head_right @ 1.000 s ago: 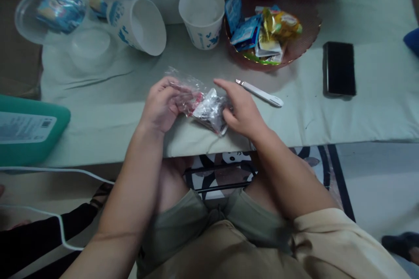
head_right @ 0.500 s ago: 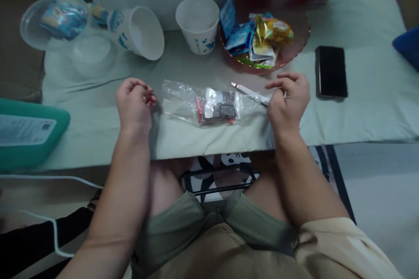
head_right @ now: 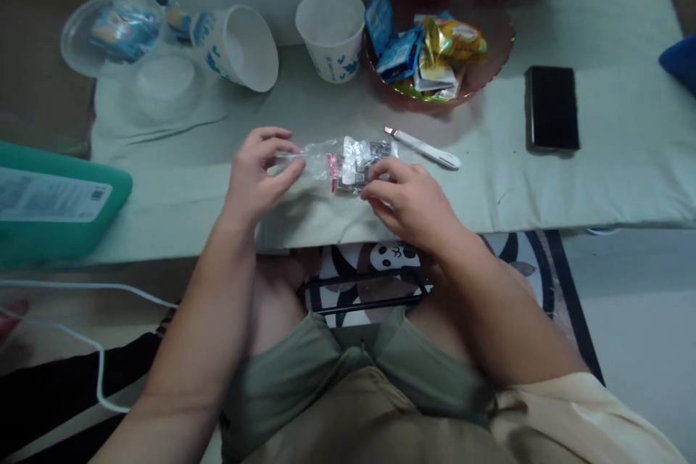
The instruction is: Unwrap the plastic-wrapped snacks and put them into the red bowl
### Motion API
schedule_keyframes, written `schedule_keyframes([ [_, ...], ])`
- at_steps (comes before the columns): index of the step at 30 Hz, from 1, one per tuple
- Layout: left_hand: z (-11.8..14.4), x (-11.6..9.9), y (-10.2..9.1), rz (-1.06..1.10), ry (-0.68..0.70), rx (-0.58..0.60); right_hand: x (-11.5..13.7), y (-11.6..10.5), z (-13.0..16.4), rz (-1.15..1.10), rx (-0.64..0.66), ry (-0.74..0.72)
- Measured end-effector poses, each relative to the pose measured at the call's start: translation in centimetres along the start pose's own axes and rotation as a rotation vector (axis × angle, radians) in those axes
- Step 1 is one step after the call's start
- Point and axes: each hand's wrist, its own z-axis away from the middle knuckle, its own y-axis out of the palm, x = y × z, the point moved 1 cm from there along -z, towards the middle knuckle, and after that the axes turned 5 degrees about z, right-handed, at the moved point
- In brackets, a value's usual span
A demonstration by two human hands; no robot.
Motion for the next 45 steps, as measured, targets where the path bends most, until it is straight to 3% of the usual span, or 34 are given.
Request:
schedule_keyframes([
  [3, 0.3, -0.7, -0.6, 0.185, -0.108, -0.120, 1.3, -0.3, 1.0, 0.028, 0.044, 0.015],
  [7, 0.8, -1.3, -1.1, 0.336, -0.203, -0.212, 1.9, -0.7, 1.7, 0.049, 0.115, 0.263],
  [9, 1.1, -1.7, -1.3, 0.357, -0.193, -0.205, 2.2, -1.0, 1.6, 0.080, 0.221, 0.242],
  [13, 1.5, -2.4, -2.0, 0.392, -0.264, -0.126, 3.3, -1.7, 1.4, 0.059, 0.557, 0.061],
  [15, 1.6, -2.5, -2.1, 0.285, -0.339, -0.068, 3.6, -1.9, 1.1, 0.084, 0.647, 0.120],
  [20, 1.0, -2.3, -2.2, -0.140, -0.459, -0.105, 3.2, -1.9, 0.4, 0.162, 0.561, 0.352],
  [22, 0.9, -2.1, -2.0, -0.201, -0.522, 0.002, 2.9, -1.5, 0.4, 0.160, 0.599, 0.349],
  [25, 1.1, -1.6, -1.4, -0.219, -0.613, 0.253, 2.6, -0.5, 0.5, 0.103, 0.594, 0.321],
  [27, 1.3, -1.0, -1.0, -0.237, -0.635, 0.254, 2.5, 0.2, 0.4, 0.058, 0.458, 0.296],
  [30, 1.6, -0.1, -0.7, -0.328, -0.660, 0.128, 2.3, 1.4, 0.0, 0.072, 0.189, 0.221],
  [32, 1.7, -0.1, -0.3, -0.357, -0.654, 0.116, 2.1, 2.1, -0.3, 0.090, 0.064, 0.187],
  [34, 1.7, -0.7, 0.3, -0.257, -0.596, 0.183, 1.7, 2.7, -0.5, 0.070, 0.013, 0.171],
  [37, 1.6, -2.5, 1.6, 0.132, -0.473, 0.305, 1.1, 3.4, -0.6, 0.030, 0.028, 0.168],
  [42, 1.4, -4.9, 2.8, 0.820, -0.473, 0.242, 0.3, 3.9, -0.7, -0.008, 0.040, 0.237],
  [45, 1.4, -5.0, 2.8, 1.033, -0.491, 0.270, -0.2, 3.7, -1.0, -0.107, -0.008, 0.225],
])
